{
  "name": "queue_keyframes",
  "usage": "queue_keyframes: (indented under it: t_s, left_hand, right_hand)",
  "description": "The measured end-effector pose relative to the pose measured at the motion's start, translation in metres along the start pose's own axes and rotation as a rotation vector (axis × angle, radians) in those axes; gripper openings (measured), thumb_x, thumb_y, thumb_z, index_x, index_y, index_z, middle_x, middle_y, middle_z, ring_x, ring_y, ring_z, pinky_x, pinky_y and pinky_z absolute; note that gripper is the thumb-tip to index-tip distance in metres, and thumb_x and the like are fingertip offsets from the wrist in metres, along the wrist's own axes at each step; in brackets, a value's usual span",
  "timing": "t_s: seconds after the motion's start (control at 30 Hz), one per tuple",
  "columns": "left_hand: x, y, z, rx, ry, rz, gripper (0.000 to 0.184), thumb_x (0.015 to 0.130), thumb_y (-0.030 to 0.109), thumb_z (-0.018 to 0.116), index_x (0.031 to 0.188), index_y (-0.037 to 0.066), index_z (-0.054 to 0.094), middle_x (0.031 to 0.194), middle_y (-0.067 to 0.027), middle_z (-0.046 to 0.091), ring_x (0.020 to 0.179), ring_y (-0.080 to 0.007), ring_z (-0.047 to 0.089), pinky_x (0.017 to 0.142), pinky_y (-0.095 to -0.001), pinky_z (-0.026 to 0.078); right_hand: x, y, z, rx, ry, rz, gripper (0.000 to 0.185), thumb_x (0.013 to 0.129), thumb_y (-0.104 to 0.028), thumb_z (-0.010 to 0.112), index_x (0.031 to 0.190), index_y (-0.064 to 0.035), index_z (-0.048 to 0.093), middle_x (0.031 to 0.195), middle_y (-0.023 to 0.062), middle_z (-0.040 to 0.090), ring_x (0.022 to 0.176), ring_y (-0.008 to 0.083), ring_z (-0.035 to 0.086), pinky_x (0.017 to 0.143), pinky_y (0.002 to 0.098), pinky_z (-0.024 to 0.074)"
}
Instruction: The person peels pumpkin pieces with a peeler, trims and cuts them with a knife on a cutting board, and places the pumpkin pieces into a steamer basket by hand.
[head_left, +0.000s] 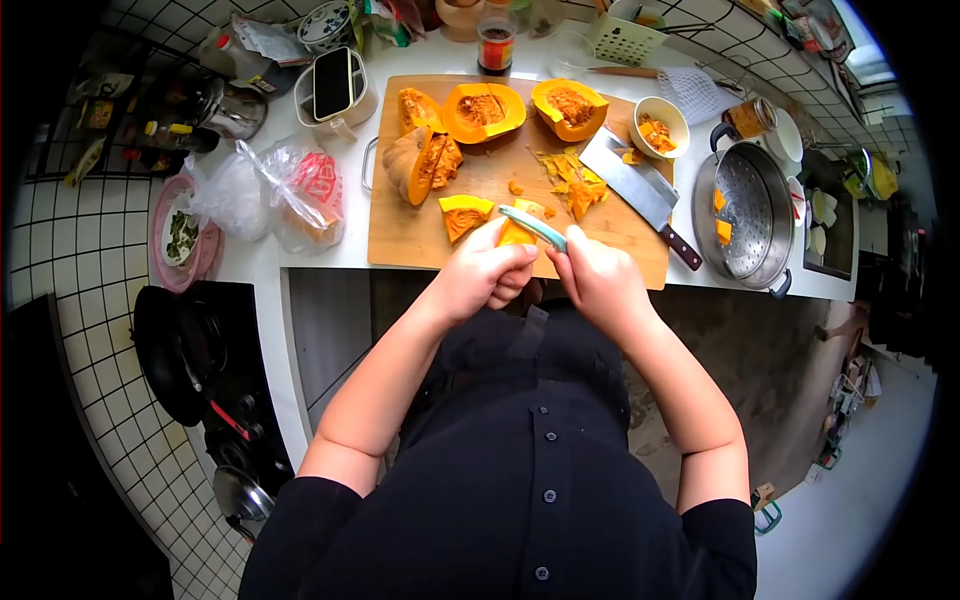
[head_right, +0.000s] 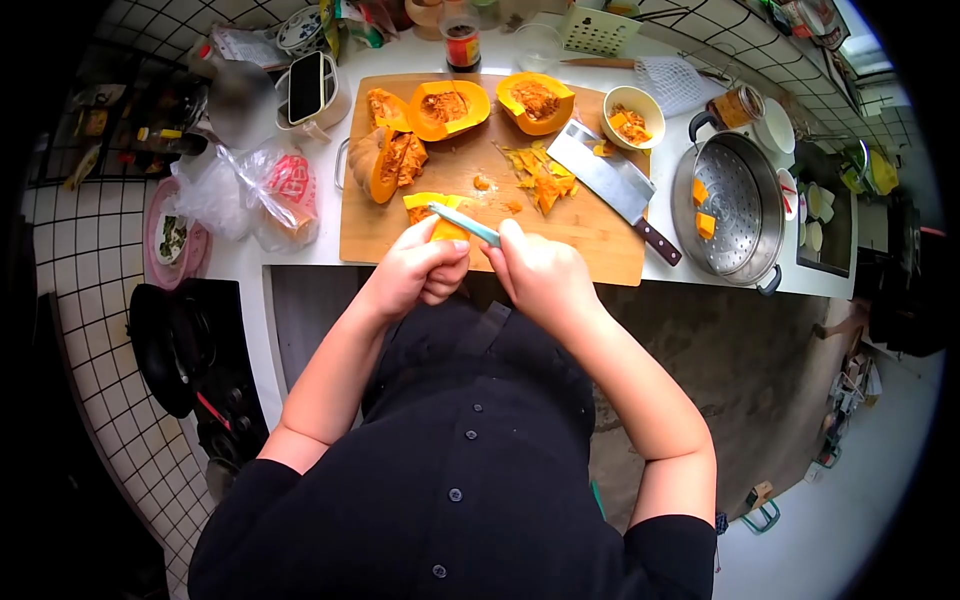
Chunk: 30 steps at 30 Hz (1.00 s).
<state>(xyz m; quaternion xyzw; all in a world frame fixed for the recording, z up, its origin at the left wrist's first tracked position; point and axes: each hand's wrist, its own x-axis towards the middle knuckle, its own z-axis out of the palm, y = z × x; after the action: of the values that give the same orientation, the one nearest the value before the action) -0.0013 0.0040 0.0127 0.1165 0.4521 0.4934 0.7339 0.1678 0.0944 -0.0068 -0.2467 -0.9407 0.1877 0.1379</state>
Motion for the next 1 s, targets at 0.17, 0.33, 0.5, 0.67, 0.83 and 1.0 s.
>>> queue_keyframes:
  t_s: [0.17, 0.33, 0.5, 0.67, 0.83, 1.0]
  left_hand:
    - [0.004, -0.009, -0.008, -0.088, -0.078, 0.002, 0.02, 0.093, 0.017, 0.049, 0.079, 0.013, 0.036, 0.056, 0.0062, 0.031, 0.042, -0.0017, 0.022, 0.037, -0.02, 0.013]
    - [0.005, -0.008, -0.018, -0.157, -0.12, -0.034, 0.02, 0.093, 0.017, 0.049, 0.078, 0.013, 0.036, 0.055, 0.0062, 0.03, 0.042, -0.0019, 0.021, 0.037, -0.02, 0.013]
    - [0.008, -0.014, -0.005, 0.053, 0.097, 0.161, 0.012, 0.094, 0.019, 0.051, 0.091, 0.012, 0.041, 0.06, 0.0052, 0.037, 0.044, -0.0027, 0.025, 0.04, -0.0198, 0.018]
    - [0.002, -0.012, -0.014, -0.045, -0.037, 0.073, 0.013, 0.095, 0.019, 0.049, 0.087, 0.013, 0.04, 0.059, 0.0057, 0.034, 0.044, -0.0022, 0.024, 0.038, -0.02, 0.015]
    - [0.003, -0.007, -0.01, -0.214, -0.259, 0.084, 0.011, 0.094, 0.02, 0.048, 0.093, 0.012, 0.041, 0.059, 0.005, 0.034, 0.043, -0.0037, 0.024, 0.036, -0.0212, 0.016]
    - [-0.022, -0.011, 0.026, 0.047, 0.009, 0.245, 0.019, 0.095, 0.02, 0.053, 0.109, 0.01, 0.045, 0.069, 0.0046, 0.044, 0.053, -0.0032, 0.036, 0.046, -0.0191, 0.028]
  right_hand:
    - [0.001, 0.005, 0.014, -0.092, 0.047, -0.004, 0.023, 0.09, -0.025, 0.06, 0.085, -0.0064, 0.048, 0.056, 0.0071, 0.053, 0.05, 0.0232, 0.059, 0.045, 0.0346, 0.0479]
    - [0.009, 0.009, 0.013, -0.129, 0.053, -0.062, 0.024, 0.09, -0.027, 0.059, 0.087, -0.0062, 0.049, 0.055, 0.0067, 0.053, 0.05, 0.023, 0.059, 0.045, 0.0342, 0.0479]
    - [0.012, 0.005, 0.024, -0.074, 0.078, 0.022, 0.024, 0.09, -0.027, 0.06, 0.086, -0.0065, 0.049, 0.056, 0.0066, 0.054, 0.051, 0.0231, 0.059, 0.045, 0.0345, 0.0475]
    - [0.013, 0.01, 0.028, -0.05, 0.125, -0.04, 0.023, 0.089, -0.026, 0.061, 0.086, -0.0063, 0.048, 0.056, 0.0067, 0.054, 0.05, 0.0237, 0.059, 0.045, 0.0347, 0.0469]
    - [0.025, 0.029, 0.028, -0.123, -0.053, 0.265, 0.024, 0.091, -0.026, 0.056, 0.088, -0.0036, 0.05, 0.06, 0.0138, 0.058, 0.061, 0.03, 0.063, 0.051, 0.0393, 0.0496]
    - [0.014, 0.077, 0.019, 0.378, 0.039, 0.465, 0.029, 0.097, -0.024, 0.051, 0.085, 0.002, 0.05, 0.066, 0.0216, 0.053, 0.057, 0.0314, 0.05, 0.057, 0.0382, 0.0423]
